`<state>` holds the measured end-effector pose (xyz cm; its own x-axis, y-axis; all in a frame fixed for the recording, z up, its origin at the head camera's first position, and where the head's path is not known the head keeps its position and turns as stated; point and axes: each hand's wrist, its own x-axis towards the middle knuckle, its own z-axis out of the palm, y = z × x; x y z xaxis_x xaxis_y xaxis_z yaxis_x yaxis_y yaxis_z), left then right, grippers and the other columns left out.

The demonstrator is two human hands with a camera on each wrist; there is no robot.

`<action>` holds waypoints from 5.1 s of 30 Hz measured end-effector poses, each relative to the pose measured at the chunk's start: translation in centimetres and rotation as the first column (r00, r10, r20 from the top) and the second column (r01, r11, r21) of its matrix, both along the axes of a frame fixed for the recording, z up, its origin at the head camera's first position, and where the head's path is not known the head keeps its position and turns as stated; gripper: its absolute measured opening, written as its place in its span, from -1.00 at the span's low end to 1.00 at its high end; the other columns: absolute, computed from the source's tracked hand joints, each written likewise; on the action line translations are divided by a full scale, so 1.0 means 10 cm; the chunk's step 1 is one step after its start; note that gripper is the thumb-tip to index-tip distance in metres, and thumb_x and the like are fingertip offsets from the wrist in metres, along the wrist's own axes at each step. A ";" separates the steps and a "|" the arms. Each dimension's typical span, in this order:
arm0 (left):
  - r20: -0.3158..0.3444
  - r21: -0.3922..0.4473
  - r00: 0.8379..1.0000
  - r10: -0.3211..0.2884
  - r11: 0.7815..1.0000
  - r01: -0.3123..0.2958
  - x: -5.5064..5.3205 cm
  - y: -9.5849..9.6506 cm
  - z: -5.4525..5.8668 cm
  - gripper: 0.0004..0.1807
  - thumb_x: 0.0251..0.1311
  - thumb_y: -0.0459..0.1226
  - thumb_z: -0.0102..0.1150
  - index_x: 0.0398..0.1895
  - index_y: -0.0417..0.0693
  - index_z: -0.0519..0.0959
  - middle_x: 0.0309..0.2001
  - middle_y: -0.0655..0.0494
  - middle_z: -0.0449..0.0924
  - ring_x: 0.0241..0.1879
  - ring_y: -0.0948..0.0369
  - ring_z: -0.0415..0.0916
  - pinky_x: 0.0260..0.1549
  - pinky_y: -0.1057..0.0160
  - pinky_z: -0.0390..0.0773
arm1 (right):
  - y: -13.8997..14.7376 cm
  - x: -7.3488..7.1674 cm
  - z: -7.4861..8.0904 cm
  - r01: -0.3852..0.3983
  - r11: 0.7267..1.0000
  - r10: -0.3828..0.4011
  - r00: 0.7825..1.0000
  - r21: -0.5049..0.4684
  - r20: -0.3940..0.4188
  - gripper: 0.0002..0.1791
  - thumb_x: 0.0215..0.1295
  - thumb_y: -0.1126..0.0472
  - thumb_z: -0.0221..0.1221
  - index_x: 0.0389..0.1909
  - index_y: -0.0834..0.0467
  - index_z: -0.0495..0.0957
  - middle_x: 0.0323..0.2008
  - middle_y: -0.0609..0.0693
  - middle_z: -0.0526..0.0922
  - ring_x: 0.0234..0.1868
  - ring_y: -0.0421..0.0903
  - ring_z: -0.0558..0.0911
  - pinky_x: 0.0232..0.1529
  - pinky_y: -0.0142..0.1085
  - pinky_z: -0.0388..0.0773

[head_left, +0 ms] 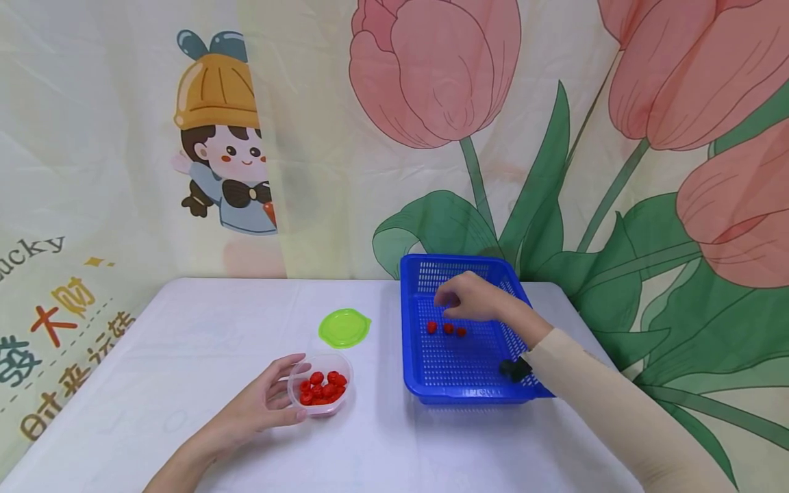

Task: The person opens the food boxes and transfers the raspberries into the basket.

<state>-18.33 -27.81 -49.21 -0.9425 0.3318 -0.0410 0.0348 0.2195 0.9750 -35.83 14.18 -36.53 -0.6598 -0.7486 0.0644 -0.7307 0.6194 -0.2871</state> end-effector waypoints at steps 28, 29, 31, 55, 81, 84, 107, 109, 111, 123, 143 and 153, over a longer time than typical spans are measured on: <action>0.003 0.006 1.000 -0.003 1.000 0.003 0.01 0.02 0.02 0.01 0.26 -0.29 0.50 0.67 0.02 0.09 0.59 -0.18 0.22 0.56 -0.26 0.23 0.18 0.48 0.54 | -1.08 0.74 0.20 -0.167 0.978 0.184 0.973 -0.129 0.138 -0.63 0.34 0.31 0.44 0.15 0.11 0.72 0.05 -0.05 0.79 -0.02 -0.20 0.72 0.00 -0.44 0.68; 0.004 0.006 1.000 -0.003 1.000 0.003 0.01 0.02 0.02 0.01 0.26 -0.29 0.50 0.67 0.04 0.09 0.59 -0.17 0.22 0.56 -0.25 0.23 0.18 0.48 0.54 | -1.11 0.74 0.19 -0.171 0.977 0.188 0.972 -0.125 0.141 -0.62 0.34 0.31 0.45 0.16 0.11 0.72 0.05 -0.05 0.79 -0.02 -0.22 0.72 -0.01 -0.46 0.68; 0.005 0.004 1.000 -0.004 1.000 0.004 0.01 0.01 0.02 0.00 0.26 -0.28 0.50 0.66 0.06 0.10 0.59 -0.17 0.22 0.56 -0.25 0.23 0.18 0.48 0.54 | -1.16 0.75 0.16 -0.180 0.976 0.197 0.969 -0.119 0.148 -0.61 0.34 0.30 0.45 0.17 0.10 0.72 0.06 -0.06 0.78 -0.01 -0.24 0.72 -0.02 -0.51 0.65; -0.004 -0.020 1.000 -0.005 1.000 0.005 0.02 0.00 0.05 0.00 0.27 -0.28 0.49 0.67 0.03 0.08 0.59 -0.19 0.22 0.55 -0.26 0.23 0.18 0.48 0.54 | -1.65 0.82 -0.27 -0.250 0.965 0.260 0.935 -0.073 0.240 -0.63 0.34 0.38 0.42 0.15 0.15 0.73 0.03 -0.05 0.79 -0.02 -0.21 0.73 -0.01 -0.53 0.64; 0.004 -0.029 1.000 0.015 0.999 -0.015 0.04 0.00 0.05 0.02 0.24 -0.26 0.52 0.66 0.01 0.09 0.58 -0.18 0.24 0.56 -0.24 0.22 0.25 0.46 0.52 | -1.87 0.90 -0.43 -0.247 0.967 0.230 0.950 0.056 0.210 -0.64 0.30 0.37 0.45 0.09 0.04 0.78 -0.09 -0.14 0.82 -0.13 -0.33 0.68 -0.13 -0.67 0.56; -0.007 -0.021 1.000 0.009 1.000 -0.009 0.04 -0.01 0.04 0.02 0.24 -0.28 0.52 0.66 0.00 0.09 0.58 -0.18 0.24 0.56 -0.24 0.22 0.22 0.52 0.49 | -1.90 0.92 -0.44 -0.248 0.965 0.228 0.954 0.086 0.195 -0.65 0.30 0.36 0.45 0.08 0.04 0.79 -0.10 -0.15 0.82 -0.14 -0.34 0.68 -0.12 -0.67 0.56; -0.008 0.009 1.000 -0.010 1.000 0.010 0.04 0.00 0.02 0.01 0.28 -0.32 0.48 0.68 0.00 0.06 0.59 -0.22 0.19 0.54 -0.24 0.27 0.20 0.53 0.49 | -2.00 0.98 -0.52 -0.194 0.960 0.176 0.979 0.204 0.100 -0.68 0.32 0.29 0.46 0.05 -0.05 0.81 -0.15 -0.25 0.80 -0.17 -0.40 0.64 -0.05 -0.63 0.59; -0.001 0.016 1.000 -0.015 1.000 0.016 0.04 0.00 0.02 0.01 0.29 -0.32 0.47 0.68 0.00 0.05 0.60 -0.23 0.17 0.53 -0.25 0.27 0.20 0.51 0.50 | -2.01 0.99 -0.53 -0.187 0.959 0.171 0.981 0.213 0.088 -0.67 0.32 0.29 0.46 0.06 -0.05 0.82 -0.15 -0.25 0.80 -0.18 -0.40 0.64 -0.05 -0.63 0.59; 0.005 0.019 1.000 -0.019 1.000 0.019 0.04 0.00 0.02 0.00 0.30 -0.32 0.45 0.68 0.00 0.04 0.60 -0.23 0.16 0.53 -0.25 0.27 0.19 0.50 0.52 | -2.01 0.99 -0.54 -0.178 0.960 0.164 0.983 0.214 0.085 -0.66 0.31 0.30 0.46 0.06 -0.06 0.82 -0.15 -0.24 0.80 -0.18 -0.40 0.64 -0.05 -0.63 0.60; 0.046 -0.008 0.999 0.010 1.000 -0.009 0.03 0.01 0.03 0.01 0.30 -0.28 0.47 0.69 0.08 0.05 0.62 -0.17 0.16 0.54 -0.21 0.27 0.24 0.38 0.57 | -2.01 0.95 -0.60 -0.174 0.962 0.164 0.984 0.208 0.066 -0.68 0.31 0.29 0.47 0.03 -0.07 0.82 -0.18 -0.26 0.80 -0.21 -0.41 0.62 -0.08 -0.64 0.58; 0.018 -0.023 1.000 -0.007 1.000 0.007 -0.02 0.04 0.03 0.00 0.30 -0.29 0.46 0.67 -0.02 0.05 0.59 -0.26 0.19 0.55 -0.28 0.21 0.20 0.49 0.53 | -1.80 0.91 -0.44 -0.201 0.975 0.192 0.977 0.099 0.092 -0.84 0.33 0.28 0.45 -0.13 0.00 0.82 -0.30 -0.26 0.74 -0.27 -0.40 0.58 -0.19 -0.69 0.52; 0.048 -0.051 0.998 0.029 0.998 -0.027 -0.04 0.06 0.04 0.00 0.31 -0.25 0.46 0.67 0.03 0.04 0.59 -0.25 0.20 0.56 -0.27 0.20 0.26 0.25 0.60 | -1.65 0.88 -0.25 -0.217 0.975 0.211 0.972 0.051 0.108 -0.80 0.34 0.28 0.45 -0.06 0.03 0.83 -0.30 -0.27 0.74 -0.28 -0.41 0.59 -0.19 -0.69 0.52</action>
